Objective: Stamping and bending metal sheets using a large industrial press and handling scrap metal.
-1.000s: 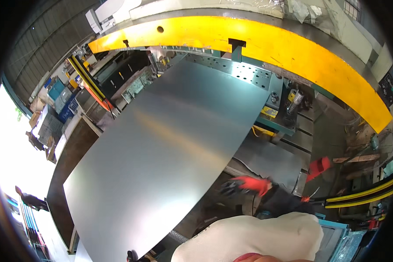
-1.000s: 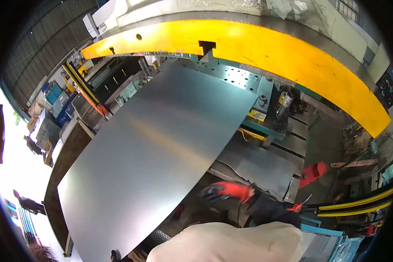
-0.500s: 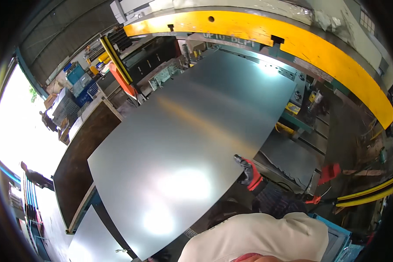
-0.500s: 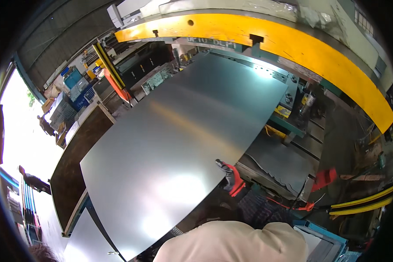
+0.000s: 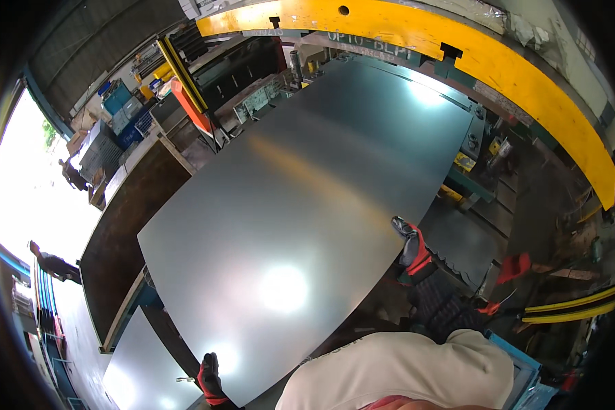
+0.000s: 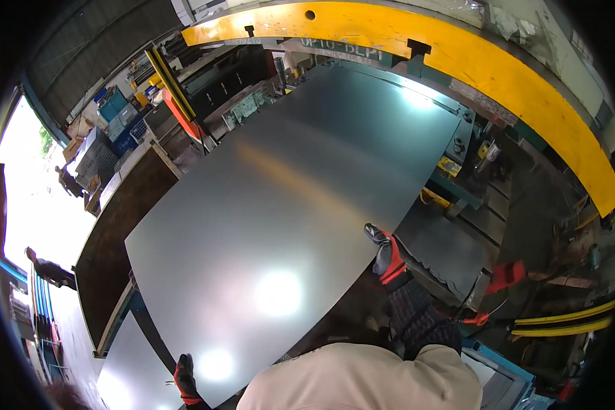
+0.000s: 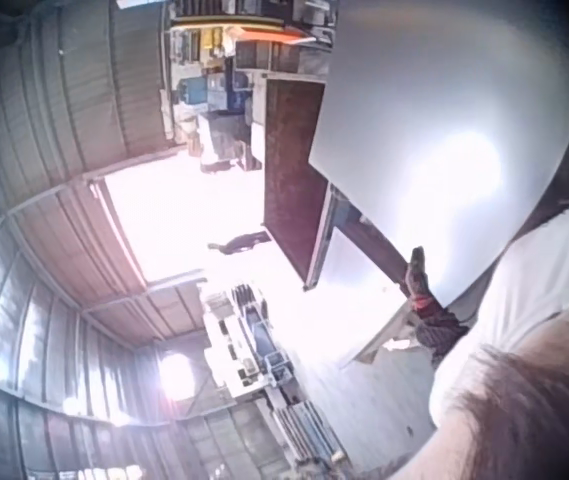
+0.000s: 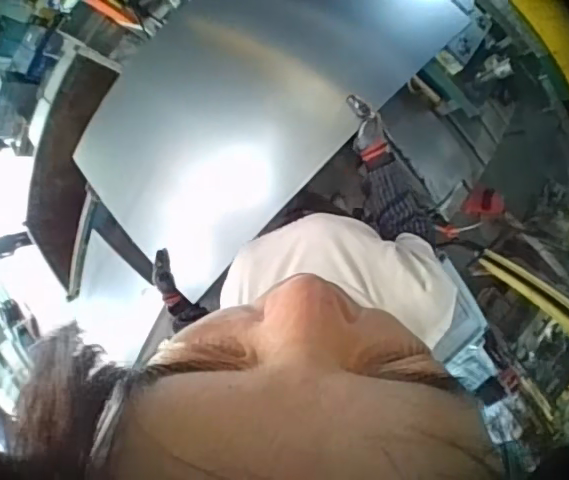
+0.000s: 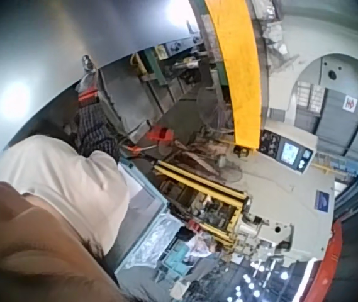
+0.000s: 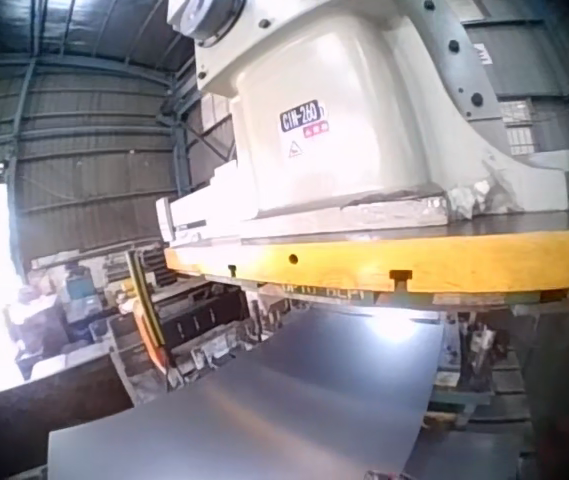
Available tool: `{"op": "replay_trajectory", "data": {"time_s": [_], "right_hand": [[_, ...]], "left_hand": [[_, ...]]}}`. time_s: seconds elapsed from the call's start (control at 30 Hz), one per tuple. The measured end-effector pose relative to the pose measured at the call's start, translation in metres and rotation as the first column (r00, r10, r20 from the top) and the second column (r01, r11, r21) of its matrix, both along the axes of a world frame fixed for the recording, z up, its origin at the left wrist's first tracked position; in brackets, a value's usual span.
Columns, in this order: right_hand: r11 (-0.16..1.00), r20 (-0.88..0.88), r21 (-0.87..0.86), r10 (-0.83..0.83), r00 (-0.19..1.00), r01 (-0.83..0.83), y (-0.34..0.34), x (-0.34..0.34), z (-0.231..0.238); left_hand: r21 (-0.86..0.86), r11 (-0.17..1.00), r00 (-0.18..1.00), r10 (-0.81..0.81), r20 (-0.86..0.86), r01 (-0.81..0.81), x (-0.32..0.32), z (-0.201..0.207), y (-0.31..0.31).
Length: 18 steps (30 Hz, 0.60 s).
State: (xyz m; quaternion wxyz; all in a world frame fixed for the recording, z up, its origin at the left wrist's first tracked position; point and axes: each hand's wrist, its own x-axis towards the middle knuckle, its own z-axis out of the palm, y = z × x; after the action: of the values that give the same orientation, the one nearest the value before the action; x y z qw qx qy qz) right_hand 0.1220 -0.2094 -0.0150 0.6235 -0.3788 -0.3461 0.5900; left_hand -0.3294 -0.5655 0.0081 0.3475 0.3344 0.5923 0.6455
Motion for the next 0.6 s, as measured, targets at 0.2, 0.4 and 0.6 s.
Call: {"op": "replay_trajectory", "data": {"time_s": [0.2, 0.4, 0.6], "right_hand": [[0.898, -0.502, -0.023, 0.369, 0.782, -0.439, 0.015, 0.033, 0.006], [0.990, -0.132, 0.034, 0.137, 0.982, -0.134, 0.004, 0.036, 0.023], [0.960, -0.466, -0.161, 0.129, 0.875, -0.228, -0.015, 0.045, -0.003]], "left_hand": [[-0.217, 0.952, 0.976, 0.213, -0.032, -0.215, 0.035, -0.013, 0.000], [-0.237, 0.933, 0.963, 0.264, -0.053, -0.269, 0.066, 0.000, -0.002], [-0.169, 0.961, 0.975, 0.213, -0.064, -0.221, 0.071, 0.008, 0.012]]}}
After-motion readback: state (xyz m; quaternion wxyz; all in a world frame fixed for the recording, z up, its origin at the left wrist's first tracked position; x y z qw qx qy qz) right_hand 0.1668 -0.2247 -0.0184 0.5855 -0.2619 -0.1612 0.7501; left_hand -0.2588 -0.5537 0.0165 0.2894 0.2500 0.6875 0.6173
